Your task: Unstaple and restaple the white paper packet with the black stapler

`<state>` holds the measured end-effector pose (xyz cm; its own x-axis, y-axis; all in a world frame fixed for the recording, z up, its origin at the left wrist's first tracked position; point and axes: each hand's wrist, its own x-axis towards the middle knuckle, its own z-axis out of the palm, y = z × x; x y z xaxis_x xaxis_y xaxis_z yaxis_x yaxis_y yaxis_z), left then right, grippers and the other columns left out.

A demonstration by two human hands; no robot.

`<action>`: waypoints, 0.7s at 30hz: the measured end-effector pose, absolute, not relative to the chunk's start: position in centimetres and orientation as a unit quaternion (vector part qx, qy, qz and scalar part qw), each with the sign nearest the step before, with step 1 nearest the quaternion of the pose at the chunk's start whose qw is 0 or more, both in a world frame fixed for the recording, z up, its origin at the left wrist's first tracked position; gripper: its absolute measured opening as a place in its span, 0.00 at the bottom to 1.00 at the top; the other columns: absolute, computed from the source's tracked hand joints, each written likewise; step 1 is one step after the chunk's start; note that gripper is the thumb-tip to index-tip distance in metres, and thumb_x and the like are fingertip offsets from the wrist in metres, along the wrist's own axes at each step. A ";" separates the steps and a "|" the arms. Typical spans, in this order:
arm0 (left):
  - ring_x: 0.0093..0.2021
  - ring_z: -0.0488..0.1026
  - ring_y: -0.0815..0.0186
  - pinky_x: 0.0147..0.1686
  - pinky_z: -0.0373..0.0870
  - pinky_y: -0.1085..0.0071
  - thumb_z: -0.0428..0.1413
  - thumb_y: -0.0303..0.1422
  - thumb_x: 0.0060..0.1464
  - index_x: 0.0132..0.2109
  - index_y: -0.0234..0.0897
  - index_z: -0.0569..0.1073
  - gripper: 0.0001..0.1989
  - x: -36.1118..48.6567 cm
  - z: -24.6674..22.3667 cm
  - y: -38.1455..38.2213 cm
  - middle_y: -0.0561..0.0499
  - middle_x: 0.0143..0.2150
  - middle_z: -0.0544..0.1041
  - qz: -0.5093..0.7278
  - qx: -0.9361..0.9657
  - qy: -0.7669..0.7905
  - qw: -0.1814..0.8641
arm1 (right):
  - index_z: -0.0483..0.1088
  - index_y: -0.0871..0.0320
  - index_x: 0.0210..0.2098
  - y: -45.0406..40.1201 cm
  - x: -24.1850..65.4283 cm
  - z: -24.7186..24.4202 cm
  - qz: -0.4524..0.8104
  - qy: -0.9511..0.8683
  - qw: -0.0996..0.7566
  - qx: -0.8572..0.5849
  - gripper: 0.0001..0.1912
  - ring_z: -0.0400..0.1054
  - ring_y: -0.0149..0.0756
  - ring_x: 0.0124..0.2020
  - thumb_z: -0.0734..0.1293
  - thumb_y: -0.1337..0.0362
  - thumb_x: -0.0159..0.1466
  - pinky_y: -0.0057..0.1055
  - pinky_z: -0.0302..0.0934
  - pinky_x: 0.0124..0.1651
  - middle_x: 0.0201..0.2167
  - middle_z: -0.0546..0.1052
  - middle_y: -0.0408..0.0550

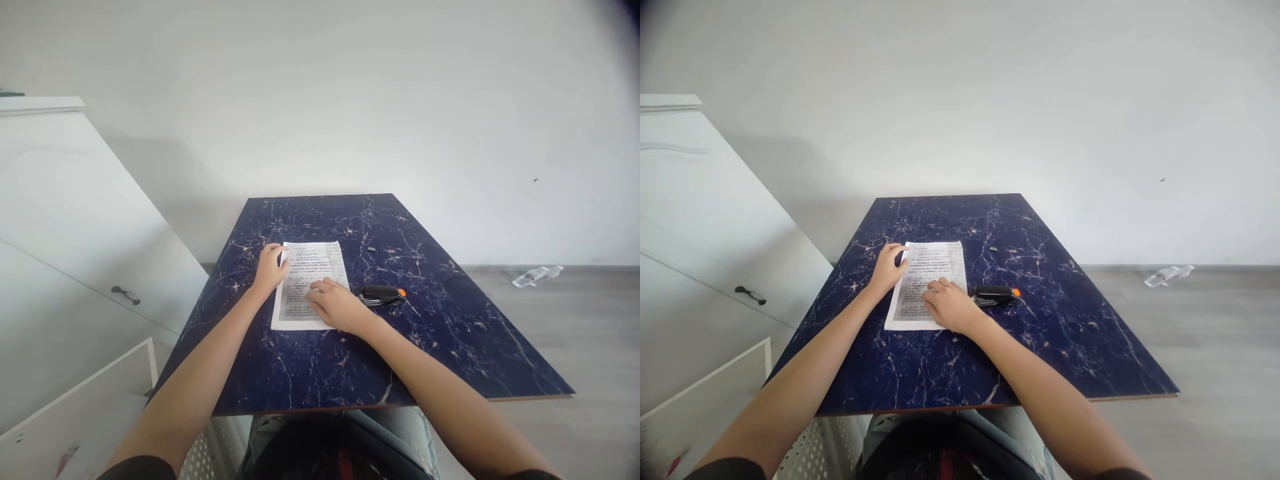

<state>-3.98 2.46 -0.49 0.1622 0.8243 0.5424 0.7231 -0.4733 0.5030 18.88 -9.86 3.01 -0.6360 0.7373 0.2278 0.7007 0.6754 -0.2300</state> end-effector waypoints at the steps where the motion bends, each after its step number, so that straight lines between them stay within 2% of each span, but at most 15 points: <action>1: 0.57 0.69 0.50 0.62 0.64 0.50 0.55 0.28 0.54 0.50 0.38 0.77 0.17 -4.0 -0.4 2.5 0.41 0.54 0.71 0.399 0.760 0.509 0.065 | 0.77 0.56 0.49 -9.9 19.0 3.1 0.071 -0.907 0.156 -0.384 0.15 0.65 0.42 0.49 0.59 0.63 0.73 0.39 0.61 0.54 0.50 0.74 0.54; 5: 0.57 0.70 0.52 0.63 0.63 0.51 0.54 0.28 0.55 0.48 0.39 0.78 0.15 -4.2 -0.1 2.5 0.42 0.53 0.72 0.391 0.769 0.501 0.071 | 0.79 0.52 0.50 -10.1 19.0 3.3 0.116 -0.924 0.160 -0.326 0.15 0.67 0.41 0.48 0.61 0.61 0.72 0.39 0.62 0.52 0.51 0.75 0.52; 8: 0.55 0.71 0.53 0.63 0.63 0.52 0.55 0.29 0.55 0.47 0.39 0.79 0.14 -4.6 0.4 2.7 0.43 0.52 0.74 0.389 0.772 0.496 0.082 | 0.78 0.49 0.53 -10.4 19.1 3.4 0.128 -0.933 0.162 -0.294 0.15 0.67 0.43 0.53 0.63 0.59 0.71 0.43 0.59 0.57 0.53 0.74 0.52; 13: 0.47 0.75 0.55 0.55 0.71 0.54 0.57 0.32 0.55 0.47 0.41 0.79 0.13 -5.7 3.1 3.1 0.45 0.47 0.77 0.416 0.734 0.520 0.134 | 0.73 0.48 0.59 -10.9 18.8 3.4 0.152 -0.954 0.154 -0.205 0.18 0.66 0.42 0.59 0.63 0.58 0.72 0.43 0.56 0.63 0.59 0.73 0.51; 18: 0.46 0.76 0.53 0.55 0.70 0.51 0.58 0.31 0.54 0.45 0.43 0.80 0.12 -4.7 6.9 2.5 0.46 0.48 0.79 0.410 0.735 0.511 0.172 | 0.71 0.49 0.61 -11.7 17.4 3.3 0.199 -0.960 0.152 -0.124 0.21 0.61 0.41 0.66 0.66 0.57 0.70 0.42 0.52 0.68 0.65 0.69 0.51; 21: 0.46 0.77 0.53 0.55 0.70 0.50 0.57 0.30 0.54 0.45 0.44 0.80 0.12 -3.3 7.7 2.2 0.47 0.48 0.79 0.405 0.751 0.477 0.211 | 0.67 0.47 0.65 -12.5 16.6 3.3 0.207 -0.962 0.140 -0.111 0.25 0.57 0.41 0.69 0.66 0.56 0.70 0.43 0.48 0.70 0.68 0.65 0.50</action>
<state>-3.30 2.21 7.73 0.2170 0.8867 0.4083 0.5453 -0.4570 0.7027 16.60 -12.50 3.26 -0.9365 0.2710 0.2227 0.1551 0.8894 -0.4300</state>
